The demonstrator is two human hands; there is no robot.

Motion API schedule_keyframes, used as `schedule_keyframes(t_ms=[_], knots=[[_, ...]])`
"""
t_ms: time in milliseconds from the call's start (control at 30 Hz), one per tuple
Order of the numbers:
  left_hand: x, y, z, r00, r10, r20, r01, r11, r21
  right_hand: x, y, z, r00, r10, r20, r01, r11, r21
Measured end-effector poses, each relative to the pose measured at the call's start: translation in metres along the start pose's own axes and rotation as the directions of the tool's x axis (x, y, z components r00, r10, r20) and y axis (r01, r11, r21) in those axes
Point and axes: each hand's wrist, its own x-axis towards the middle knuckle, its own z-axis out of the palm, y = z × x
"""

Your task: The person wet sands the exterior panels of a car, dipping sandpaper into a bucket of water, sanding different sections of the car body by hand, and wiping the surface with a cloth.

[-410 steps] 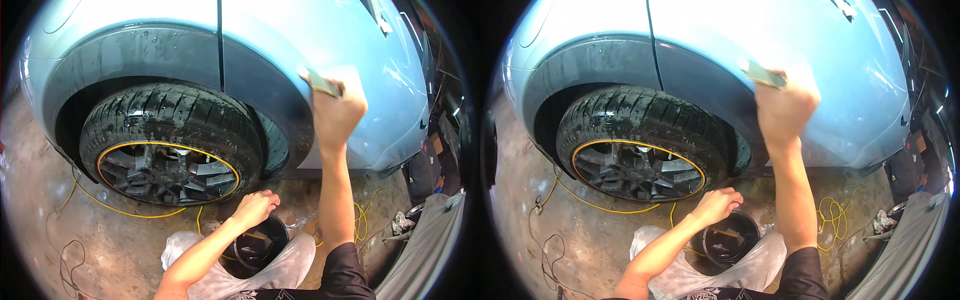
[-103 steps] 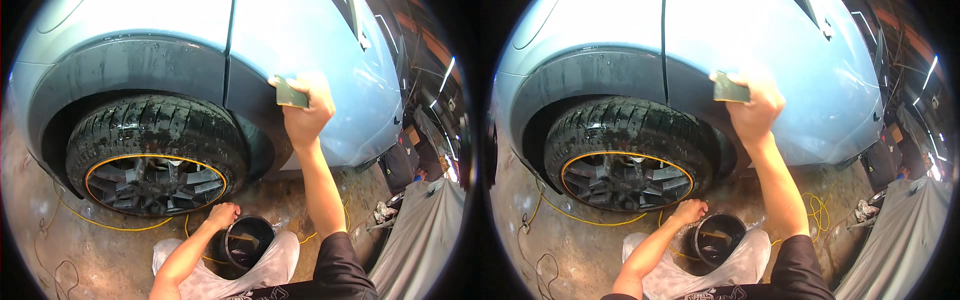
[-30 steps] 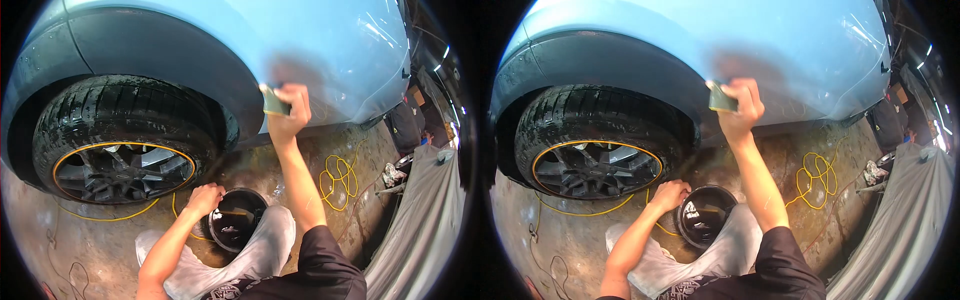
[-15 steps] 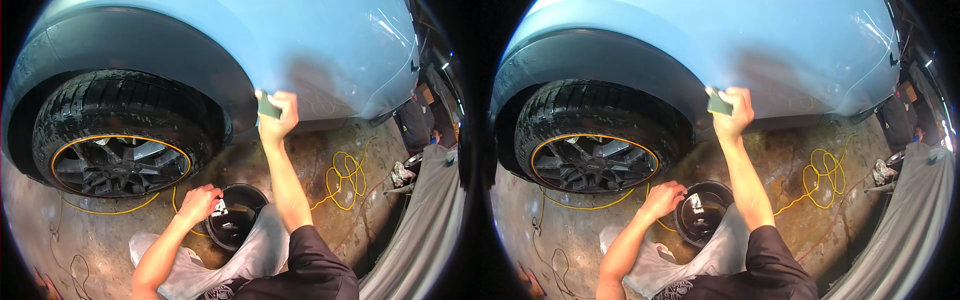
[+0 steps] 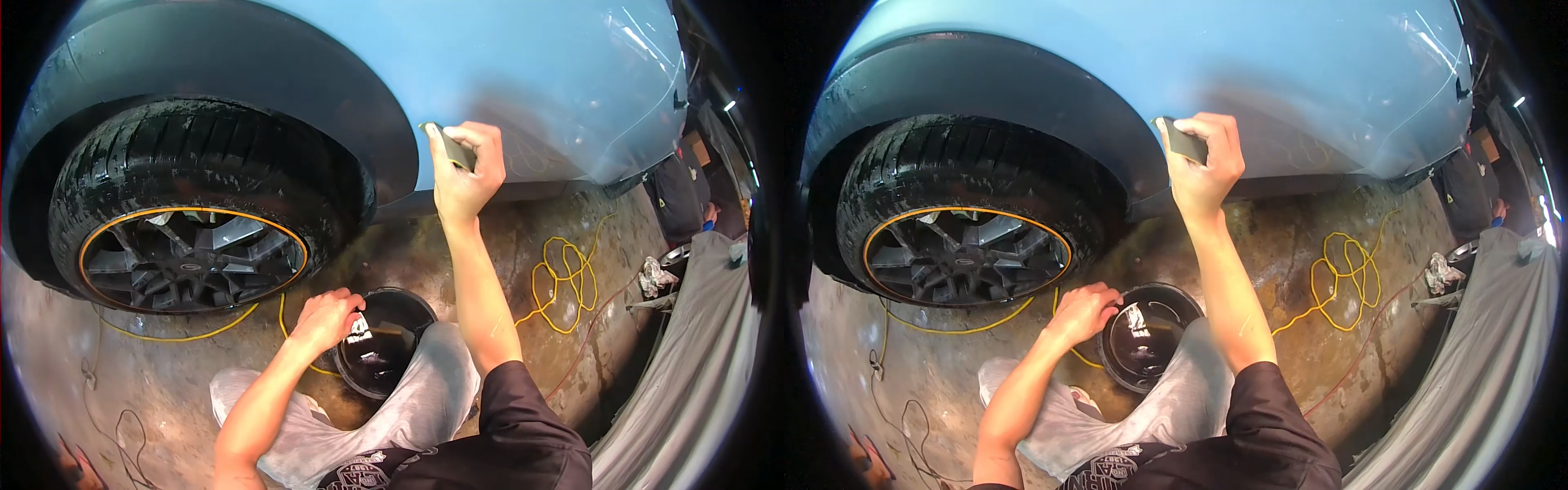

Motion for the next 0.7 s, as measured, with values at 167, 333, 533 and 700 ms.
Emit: schedule_keyframes(t_ms=[167, 333, 533, 700], knots=[[-0.001, 0.003, -0.003, 1.000, -0.001, 0.010, 0.001, 1.000, -0.013, 0.002, 0.005, 0.003, 0.993, -0.121, -0.001, 0.120, 0.989, -0.085], [-0.002, 0.004, 0.001, 1.000, 0.007, 0.024, -0.006, 0.999, -0.032, -0.039, 0.035, -0.012, 0.992, -0.115, 0.047, 0.119, 0.987, -0.110], [0.002, 0.001, 0.003, 1.000, -0.010, 0.019, 0.011, 1.000, -0.010, -0.043, 0.039, -0.013, 0.989, -0.141, 0.047, 0.145, 0.984, -0.105], [0.003, 0.004, 0.007, 0.999, -0.018, 0.032, 0.018, 1.000, 0.002, -0.017, 0.024, -0.004, 0.983, -0.179, 0.035, 0.181, 0.982, -0.056]])
